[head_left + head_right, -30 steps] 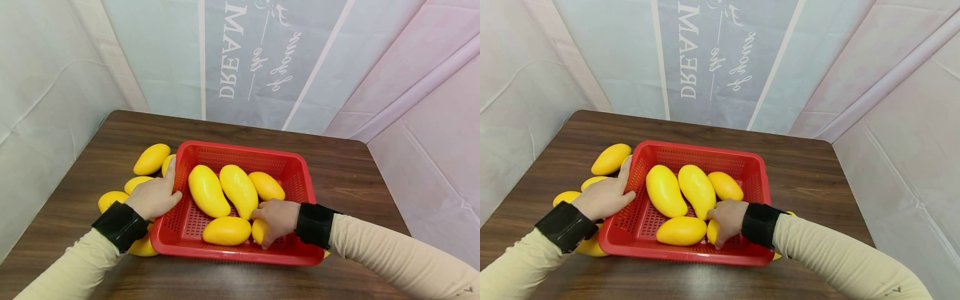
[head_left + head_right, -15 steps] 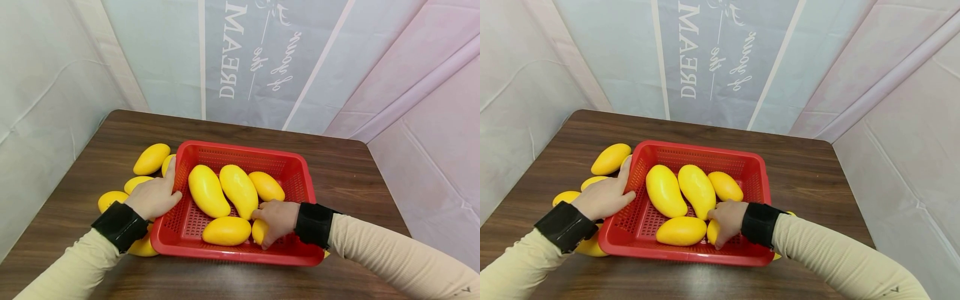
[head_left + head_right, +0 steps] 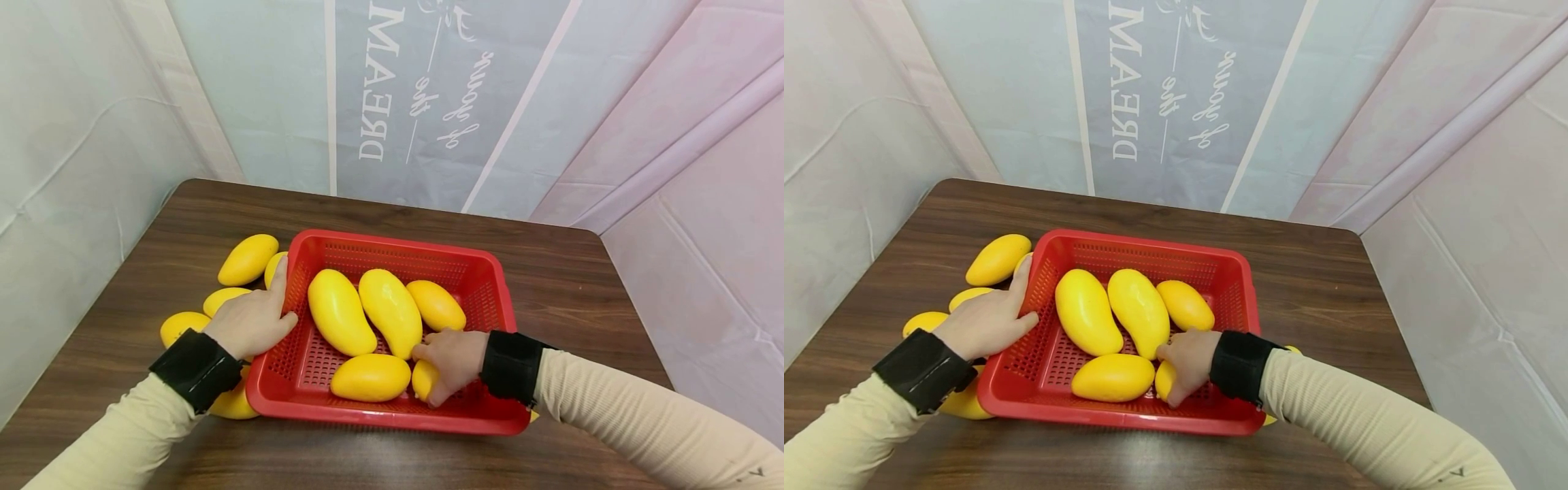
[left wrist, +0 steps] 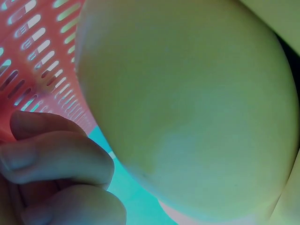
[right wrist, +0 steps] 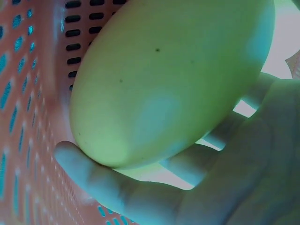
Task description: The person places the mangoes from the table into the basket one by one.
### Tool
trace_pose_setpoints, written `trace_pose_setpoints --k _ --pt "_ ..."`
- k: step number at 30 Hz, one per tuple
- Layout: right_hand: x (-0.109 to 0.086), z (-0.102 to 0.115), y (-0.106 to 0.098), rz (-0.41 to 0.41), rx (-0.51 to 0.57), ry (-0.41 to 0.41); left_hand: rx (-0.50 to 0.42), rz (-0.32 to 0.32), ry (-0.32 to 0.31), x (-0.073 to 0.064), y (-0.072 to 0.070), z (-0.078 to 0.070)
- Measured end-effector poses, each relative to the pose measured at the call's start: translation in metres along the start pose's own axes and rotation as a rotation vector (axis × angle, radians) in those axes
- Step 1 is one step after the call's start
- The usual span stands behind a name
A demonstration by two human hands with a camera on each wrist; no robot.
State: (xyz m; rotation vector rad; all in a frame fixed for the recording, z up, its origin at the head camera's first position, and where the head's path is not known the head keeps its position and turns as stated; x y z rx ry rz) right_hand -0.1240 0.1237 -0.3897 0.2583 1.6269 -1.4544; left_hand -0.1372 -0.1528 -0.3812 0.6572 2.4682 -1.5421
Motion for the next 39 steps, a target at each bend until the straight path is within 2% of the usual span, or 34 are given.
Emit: trace_pose_setpoints --k 18,30,39 --pt "-0.002 0.000 0.001 0.015 0.021 0.012 -0.020 0.002 -0.003 0.000 0.001 0.000" --pt "-0.010 0.000 -0.006 -0.045 -0.002 -0.058 -0.012 0.004 -0.003 0.000 0.001 -0.001" --pt "-0.026 -0.002 -0.021 -0.095 -0.051 -0.058 -0.010 0.005 -0.008 -0.001 0.000 0.000"
Point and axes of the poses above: each hand's wrist, its own x-axis towards the middle knuckle, its own y-axis out of the palm, z = x × y, the point moved 6 cm from there along x, towards the middle knuckle, and after that the axes turned 7 degrees about y, right-handed, at the moved point
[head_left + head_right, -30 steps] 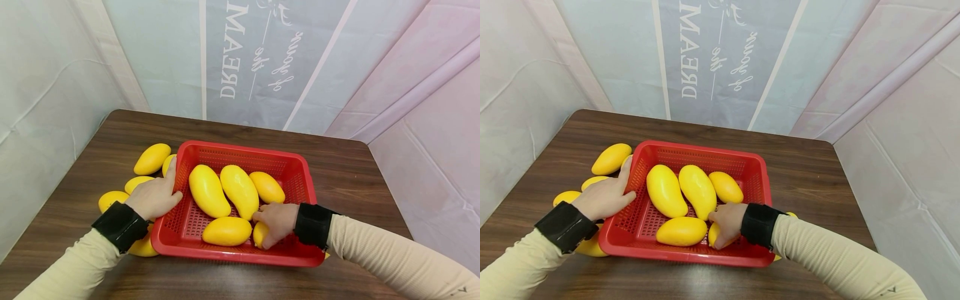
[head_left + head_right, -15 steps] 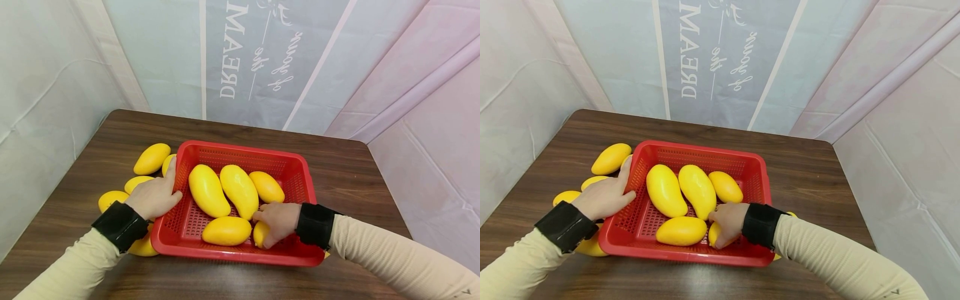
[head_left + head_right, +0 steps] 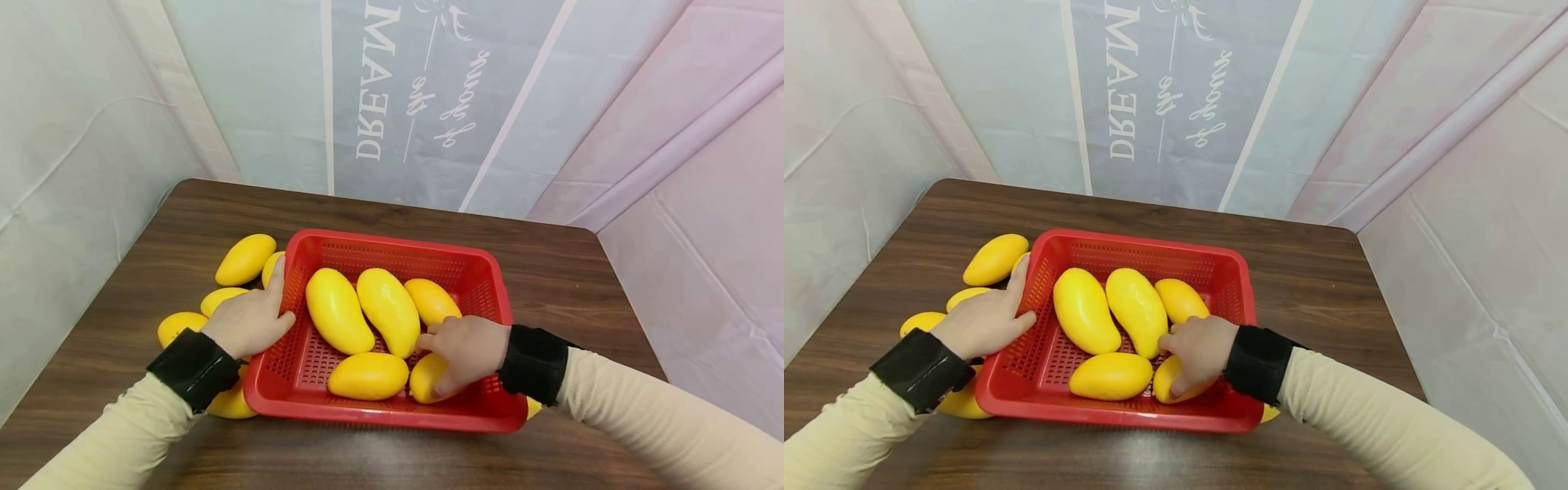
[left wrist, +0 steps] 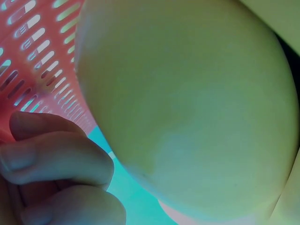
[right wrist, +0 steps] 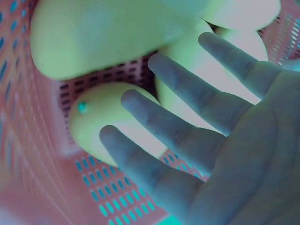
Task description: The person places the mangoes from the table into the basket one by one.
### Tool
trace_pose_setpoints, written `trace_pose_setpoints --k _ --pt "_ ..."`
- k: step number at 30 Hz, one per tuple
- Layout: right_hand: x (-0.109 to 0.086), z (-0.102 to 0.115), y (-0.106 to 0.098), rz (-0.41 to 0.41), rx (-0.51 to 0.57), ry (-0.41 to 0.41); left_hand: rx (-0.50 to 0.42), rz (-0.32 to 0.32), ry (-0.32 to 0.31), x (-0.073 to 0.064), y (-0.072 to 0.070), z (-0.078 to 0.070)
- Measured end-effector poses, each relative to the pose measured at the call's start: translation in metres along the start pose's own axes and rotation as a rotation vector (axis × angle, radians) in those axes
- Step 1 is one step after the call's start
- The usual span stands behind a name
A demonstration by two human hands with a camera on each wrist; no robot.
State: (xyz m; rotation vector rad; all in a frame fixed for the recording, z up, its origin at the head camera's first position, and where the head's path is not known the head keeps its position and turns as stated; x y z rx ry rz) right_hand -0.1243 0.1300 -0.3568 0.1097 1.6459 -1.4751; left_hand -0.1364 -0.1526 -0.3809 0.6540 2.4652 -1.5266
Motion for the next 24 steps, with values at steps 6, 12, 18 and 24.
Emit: trace_pose_setpoints --k 6,12,18,24 --pt "-0.015 -0.005 -0.013 -0.054 0.028 -0.009 0.000 0.000 0.000 0.000 0.000 0.000" --pt "-0.027 -0.016 -0.021 -0.091 0.073 0.019 -0.002 0.002 0.005 -0.001 0.000 0.000" --pt "-0.039 -0.025 -0.021 -0.146 0.080 -0.011 0.000 0.005 0.002 -0.001 0.000 0.000" --pt "-0.053 -0.038 -0.020 -0.216 0.110 0.007 0.003 0.002 0.006 -0.001 0.000 -0.001"
Point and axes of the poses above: each hand's wrist, its own x-axis towards the middle knuckle, its own y-axis out of the palm, z = x × y, the point moved 6 cm from there along x, towards the middle knuckle, and after that the axes turned 7 degrees about y, right-handed, at the moved point
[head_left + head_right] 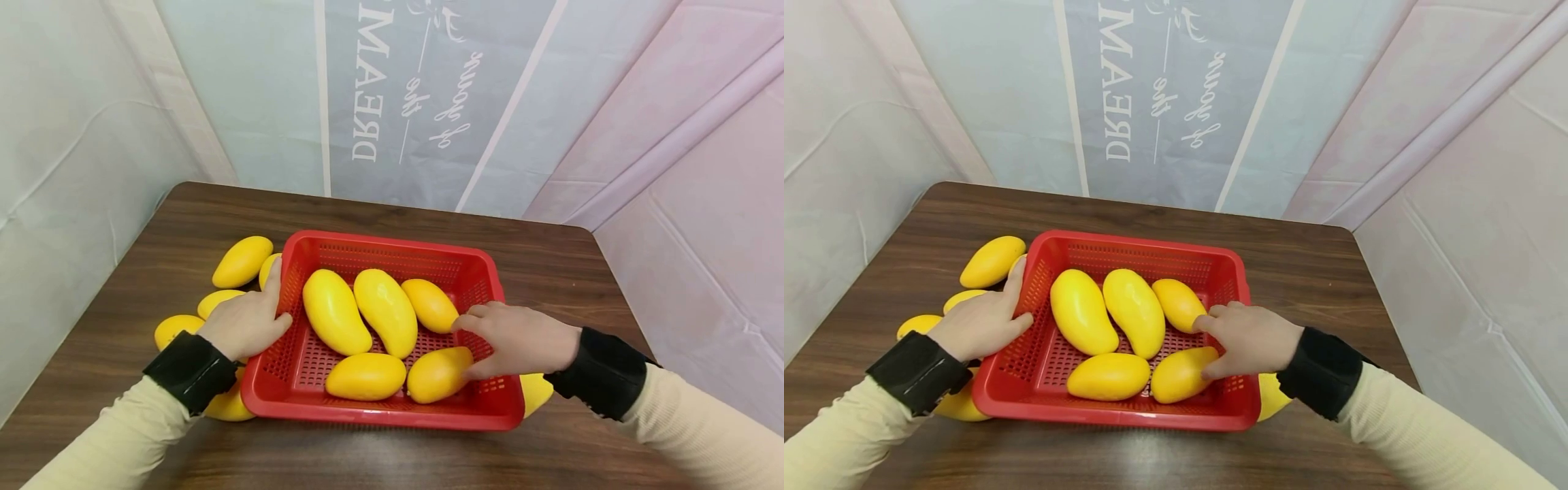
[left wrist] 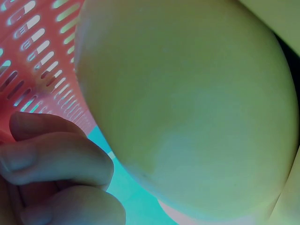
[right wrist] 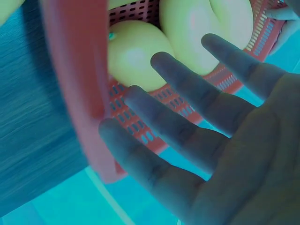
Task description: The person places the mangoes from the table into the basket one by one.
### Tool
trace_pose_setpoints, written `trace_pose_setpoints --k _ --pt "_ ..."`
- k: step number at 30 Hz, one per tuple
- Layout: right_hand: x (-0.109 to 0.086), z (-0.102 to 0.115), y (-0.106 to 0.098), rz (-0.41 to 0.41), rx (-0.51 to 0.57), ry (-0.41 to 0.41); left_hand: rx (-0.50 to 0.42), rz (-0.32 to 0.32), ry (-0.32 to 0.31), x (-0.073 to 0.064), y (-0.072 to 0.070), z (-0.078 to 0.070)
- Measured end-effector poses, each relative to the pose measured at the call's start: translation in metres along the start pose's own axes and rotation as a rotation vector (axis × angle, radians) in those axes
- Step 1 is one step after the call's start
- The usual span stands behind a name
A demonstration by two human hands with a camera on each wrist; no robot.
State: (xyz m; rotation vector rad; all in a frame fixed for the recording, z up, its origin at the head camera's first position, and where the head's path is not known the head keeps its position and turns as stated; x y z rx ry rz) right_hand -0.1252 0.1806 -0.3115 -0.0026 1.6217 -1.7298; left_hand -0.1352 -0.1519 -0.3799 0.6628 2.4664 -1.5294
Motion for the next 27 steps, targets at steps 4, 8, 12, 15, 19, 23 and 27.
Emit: trace_pose_setpoints --k 4,8,12,15,19,23,27 --pt "-0.007 -0.011 -0.003 -0.021 0.059 0.059 0.002 -0.001 0.000 0.000 0.000 0.000" --pt "-0.015 -0.022 -0.003 -0.026 0.108 0.106 0.004 -0.004 0.000 0.000 0.000 0.000" --pt "-0.023 -0.033 -0.002 -0.023 0.173 0.131 0.004 -0.002 -0.001 0.000 0.000 -0.001" --pt "-0.027 -0.042 0.000 -0.036 0.214 0.138 0.002 -0.001 0.000 0.001 0.000 -0.001" --pt "-0.031 -0.055 0.005 -0.030 0.242 0.166 0.001 0.001 -0.003 0.000 0.000 0.000" --pt "-0.034 -0.066 0.014 0.011 0.245 0.222 -0.005 0.006 -0.010 -0.001 0.001 0.000" --pt "-0.034 -0.077 0.026 0.054 0.247 0.260 -0.016 0.010 -0.010 -0.001 0.001 0.000"
Point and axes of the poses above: each hand's wrist, its own x-axis towards the middle knuckle, its own y-axis out of the palm, z = x × y, the point moved 6 cm from there along x, towards the middle knuckle, and after that the axes turned 7 degrees about y, right-handed, at the moved point
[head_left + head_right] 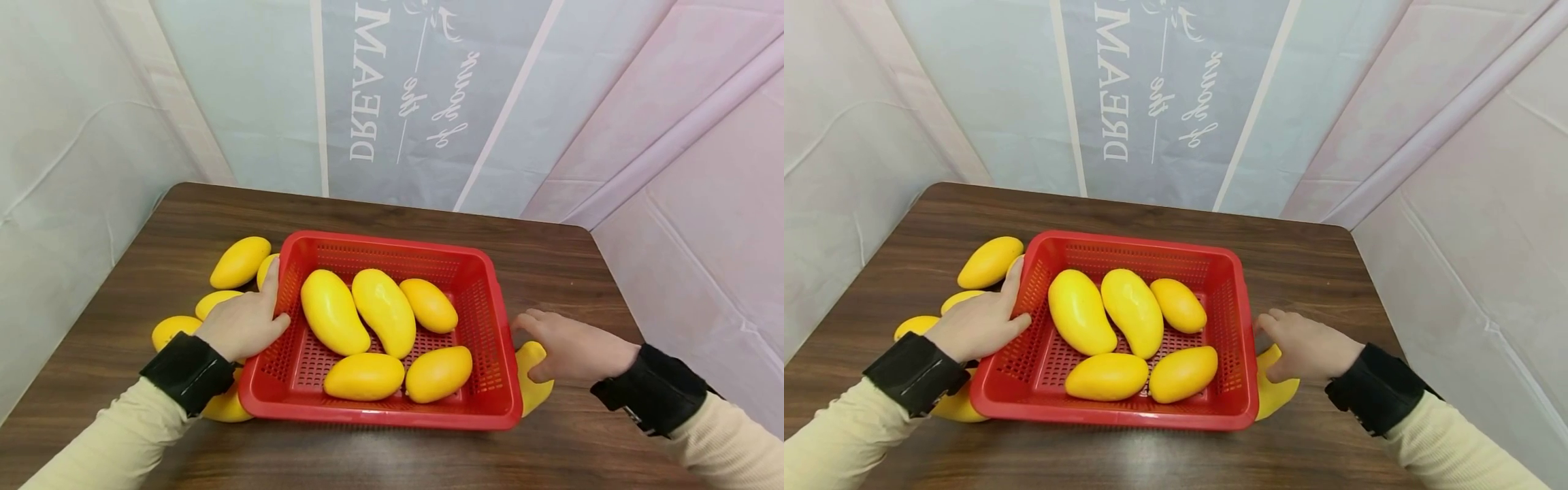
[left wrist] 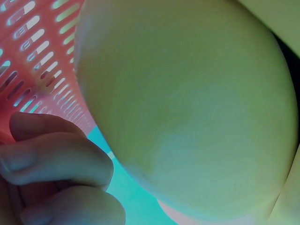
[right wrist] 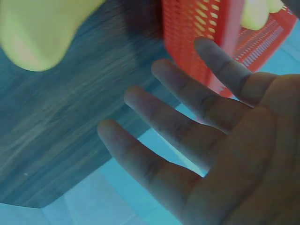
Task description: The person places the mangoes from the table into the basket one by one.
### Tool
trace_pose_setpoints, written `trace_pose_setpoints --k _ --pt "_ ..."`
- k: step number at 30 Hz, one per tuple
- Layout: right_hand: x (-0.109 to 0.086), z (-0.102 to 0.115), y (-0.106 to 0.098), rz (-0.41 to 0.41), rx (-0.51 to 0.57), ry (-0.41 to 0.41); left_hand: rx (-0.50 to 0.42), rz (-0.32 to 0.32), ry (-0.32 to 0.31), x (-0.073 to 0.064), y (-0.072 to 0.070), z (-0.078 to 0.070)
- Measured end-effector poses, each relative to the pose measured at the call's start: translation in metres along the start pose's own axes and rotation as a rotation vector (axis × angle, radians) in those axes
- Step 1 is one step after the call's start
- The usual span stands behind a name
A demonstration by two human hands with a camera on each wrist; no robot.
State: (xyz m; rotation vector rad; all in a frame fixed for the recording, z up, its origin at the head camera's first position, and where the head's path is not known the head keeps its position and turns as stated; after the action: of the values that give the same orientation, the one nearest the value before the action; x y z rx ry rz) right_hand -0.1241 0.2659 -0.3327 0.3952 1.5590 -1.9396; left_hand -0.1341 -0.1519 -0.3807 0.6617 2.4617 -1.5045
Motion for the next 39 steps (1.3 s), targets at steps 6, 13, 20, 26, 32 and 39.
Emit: trace_pose_setpoints --k 6,13,20,26,32,39 --pt "0.005 -0.012 0.017 0.035 -0.056 0.023 0.006 -0.006 0.005 0.000 0.000 0.000" --pt "0.008 -0.017 0.034 -0.012 -0.181 -0.051 0.015 -0.008 0.009 0.000 -0.001 -0.001" --pt "0.011 -0.022 0.046 0.023 -0.121 -0.035 0.012 -0.004 0.009 0.001 -0.002 0.000" --pt "0.014 -0.023 0.058 -0.003 -0.162 -0.070 0.008 -0.004 0.010 0.001 -0.001 0.000" --pt "0.017 -0.024 0.070 -0.022 -0.205 -0.097 0.004 -0.008 0.016 0.002 0.000 0.000" --pt "0.018 -0.023 0.073 -0.062 -0.222 -0.122 0.003 -0.010 0.019 0.001 -0.001 0.000"
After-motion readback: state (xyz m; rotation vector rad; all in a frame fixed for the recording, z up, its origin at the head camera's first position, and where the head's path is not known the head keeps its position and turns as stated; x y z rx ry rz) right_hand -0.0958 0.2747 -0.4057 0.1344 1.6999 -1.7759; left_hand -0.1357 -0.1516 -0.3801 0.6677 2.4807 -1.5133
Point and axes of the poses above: each hand's wrist, its own x-axis towards the middle knuckle, its own y-axis out of the palm, z = x × y, the point moved 6 cm from there along x, towards the middle knuckle, and after that the axes turned 7 degrees about y, right-handed, at the moved point
